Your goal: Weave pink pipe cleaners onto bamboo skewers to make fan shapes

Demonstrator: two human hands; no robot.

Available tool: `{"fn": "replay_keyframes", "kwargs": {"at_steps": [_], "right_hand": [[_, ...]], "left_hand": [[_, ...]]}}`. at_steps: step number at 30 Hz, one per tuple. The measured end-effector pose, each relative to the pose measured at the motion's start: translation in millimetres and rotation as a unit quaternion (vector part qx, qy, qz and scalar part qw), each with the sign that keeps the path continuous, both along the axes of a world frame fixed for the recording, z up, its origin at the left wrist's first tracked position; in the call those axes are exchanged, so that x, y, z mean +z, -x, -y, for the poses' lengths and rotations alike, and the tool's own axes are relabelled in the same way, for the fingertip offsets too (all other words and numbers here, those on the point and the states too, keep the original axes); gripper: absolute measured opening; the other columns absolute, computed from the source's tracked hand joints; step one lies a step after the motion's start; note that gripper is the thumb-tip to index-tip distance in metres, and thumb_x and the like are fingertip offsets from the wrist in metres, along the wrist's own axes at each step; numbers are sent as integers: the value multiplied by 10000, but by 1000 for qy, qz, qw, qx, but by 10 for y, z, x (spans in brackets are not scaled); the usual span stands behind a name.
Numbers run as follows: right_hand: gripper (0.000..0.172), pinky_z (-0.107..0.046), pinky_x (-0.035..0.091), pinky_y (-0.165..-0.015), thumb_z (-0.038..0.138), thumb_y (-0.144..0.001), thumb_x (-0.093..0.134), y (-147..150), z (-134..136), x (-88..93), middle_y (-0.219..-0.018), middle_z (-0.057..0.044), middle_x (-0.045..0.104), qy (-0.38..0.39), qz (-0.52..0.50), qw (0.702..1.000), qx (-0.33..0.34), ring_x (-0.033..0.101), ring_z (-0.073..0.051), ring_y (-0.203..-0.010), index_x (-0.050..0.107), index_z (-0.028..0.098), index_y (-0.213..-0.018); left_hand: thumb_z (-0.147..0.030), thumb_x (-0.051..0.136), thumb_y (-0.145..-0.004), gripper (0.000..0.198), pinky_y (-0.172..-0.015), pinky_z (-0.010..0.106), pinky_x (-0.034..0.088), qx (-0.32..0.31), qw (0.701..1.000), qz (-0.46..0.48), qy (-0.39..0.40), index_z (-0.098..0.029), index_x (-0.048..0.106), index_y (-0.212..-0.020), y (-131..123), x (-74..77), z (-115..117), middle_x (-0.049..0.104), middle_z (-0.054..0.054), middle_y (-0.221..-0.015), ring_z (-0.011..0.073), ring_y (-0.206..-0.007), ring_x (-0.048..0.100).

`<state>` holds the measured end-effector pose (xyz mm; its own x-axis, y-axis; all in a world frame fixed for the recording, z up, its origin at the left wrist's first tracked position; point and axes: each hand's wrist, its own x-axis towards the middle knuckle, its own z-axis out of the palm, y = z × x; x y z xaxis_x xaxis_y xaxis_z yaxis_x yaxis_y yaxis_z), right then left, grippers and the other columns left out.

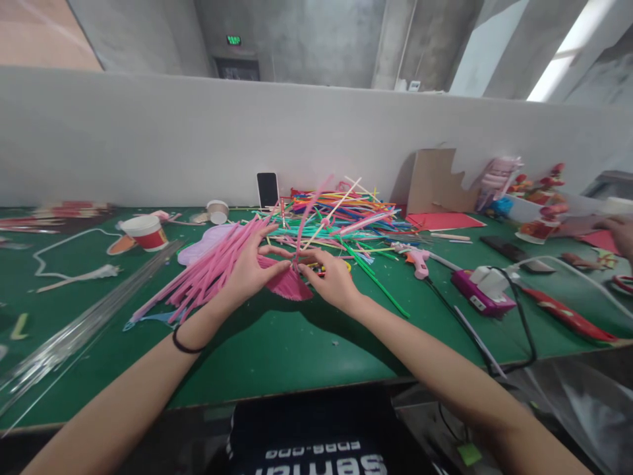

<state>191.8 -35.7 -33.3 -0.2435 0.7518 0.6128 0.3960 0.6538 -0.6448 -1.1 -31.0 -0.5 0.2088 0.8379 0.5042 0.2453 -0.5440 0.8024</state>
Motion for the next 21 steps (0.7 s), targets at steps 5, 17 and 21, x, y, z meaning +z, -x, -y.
{"fn": "replay_keyframes", "kwargs": {"at_steps": [5, 17, 21], "right_hand": [[199, -308, 555, -837, 256, -903, 603, 7, 1, -23, -1005, -41, 749, 0, -12, 1000, 24, 711, -177, -926, 675, 215, -1085], [174, -322, 565, -831, 245, -904, 597, -23, -44, -21, -998, -58, 762, 7, -22, 999, -23, 720, -192, -902, 709, 202, -1031], [192, -309, 577, -795, 246, -897, 601, -20, -21, -13, -990, -52, 767, -7, -5, 1000, -14, 723, -185, -865, 726, 211, -1038]], "left_hand": [[-372, 822, -694, 860, -950, 404, 505, -7, 1000, -4, 22, -209, 414, -1433, -20, -43, 14, 688, 84, -1073, 281, -1049, 668], [-358, 854, -654, 917, -1006, 419, 466, -39, 999, 3, -1, -248, 393, -1439, -61, -121, -13, 630, 103, -1203, 252, -1011, 669], [-311, 838, -655, 841, -1036, 436, 441, -22, 1000, 5, 7, -238, 450, -1397, -78, -104, 10, 650, 100, -1155, 267, -1053, 650]]}}
